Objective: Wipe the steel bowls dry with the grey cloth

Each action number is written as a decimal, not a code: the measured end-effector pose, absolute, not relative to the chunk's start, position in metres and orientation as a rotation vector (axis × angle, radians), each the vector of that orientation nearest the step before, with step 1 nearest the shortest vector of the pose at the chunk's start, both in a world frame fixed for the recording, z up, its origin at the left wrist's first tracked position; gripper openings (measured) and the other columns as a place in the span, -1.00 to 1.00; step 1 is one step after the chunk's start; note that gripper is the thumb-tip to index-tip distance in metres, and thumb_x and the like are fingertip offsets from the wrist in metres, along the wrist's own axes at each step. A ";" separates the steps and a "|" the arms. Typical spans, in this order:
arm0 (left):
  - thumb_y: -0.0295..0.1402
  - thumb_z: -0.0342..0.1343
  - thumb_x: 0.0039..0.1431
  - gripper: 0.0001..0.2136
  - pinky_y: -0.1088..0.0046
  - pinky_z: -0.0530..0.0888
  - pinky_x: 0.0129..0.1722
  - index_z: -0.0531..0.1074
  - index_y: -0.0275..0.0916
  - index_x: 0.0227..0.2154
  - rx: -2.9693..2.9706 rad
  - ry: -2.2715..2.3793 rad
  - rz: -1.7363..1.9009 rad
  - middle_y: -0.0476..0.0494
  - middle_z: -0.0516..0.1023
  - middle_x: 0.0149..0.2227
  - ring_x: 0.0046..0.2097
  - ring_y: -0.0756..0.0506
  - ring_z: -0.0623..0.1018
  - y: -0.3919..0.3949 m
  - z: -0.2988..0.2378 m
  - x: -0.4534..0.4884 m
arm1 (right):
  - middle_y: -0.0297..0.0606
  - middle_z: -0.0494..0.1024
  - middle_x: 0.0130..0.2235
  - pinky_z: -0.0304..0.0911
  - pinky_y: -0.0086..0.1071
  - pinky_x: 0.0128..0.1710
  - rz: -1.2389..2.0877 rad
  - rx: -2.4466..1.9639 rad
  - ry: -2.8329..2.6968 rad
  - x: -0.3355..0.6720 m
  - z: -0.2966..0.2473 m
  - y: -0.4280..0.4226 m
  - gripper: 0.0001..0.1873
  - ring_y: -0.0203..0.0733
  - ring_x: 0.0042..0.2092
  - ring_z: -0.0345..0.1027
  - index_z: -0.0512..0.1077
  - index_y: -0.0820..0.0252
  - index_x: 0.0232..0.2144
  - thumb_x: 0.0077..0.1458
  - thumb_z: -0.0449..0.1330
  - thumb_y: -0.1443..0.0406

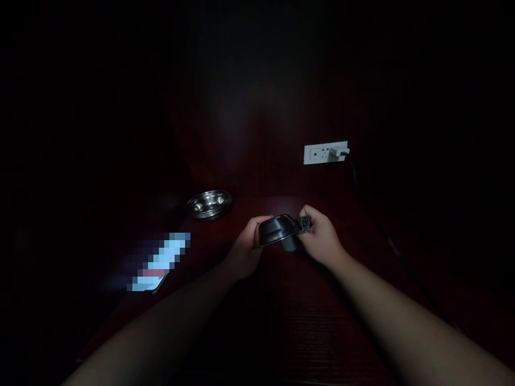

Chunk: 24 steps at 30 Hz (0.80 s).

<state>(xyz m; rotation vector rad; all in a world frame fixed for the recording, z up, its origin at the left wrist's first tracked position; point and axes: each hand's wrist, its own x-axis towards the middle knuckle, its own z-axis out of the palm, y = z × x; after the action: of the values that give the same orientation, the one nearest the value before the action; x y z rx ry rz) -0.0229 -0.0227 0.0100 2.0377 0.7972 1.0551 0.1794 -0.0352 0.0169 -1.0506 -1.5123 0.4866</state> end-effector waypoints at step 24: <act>-0.42 0.08 0.13 -0.56 0.25 0.40 -0.01 0.21 -0.21 0.09 2.030 0.816 0.974 -0.18 0.46 0.00 -0.01 -0.12 0.47 -0.029 0.013 -0.021 | -0.50 0.24 -0.66 0.05 -0.43 -0.58 0.890 -1.176 -1.276 0.175 0.008 -0.025 -0.69 -0.32 -0.59 0.14 0.16 0.11 -0.61 -0.21 0.29 0.29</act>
<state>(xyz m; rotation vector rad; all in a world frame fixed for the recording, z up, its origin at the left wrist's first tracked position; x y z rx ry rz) -0.0206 -0.0294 0.0132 2.0304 0.8158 0.9742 0.1749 -0.0249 0.0084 -1.1764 -1.2762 0.8905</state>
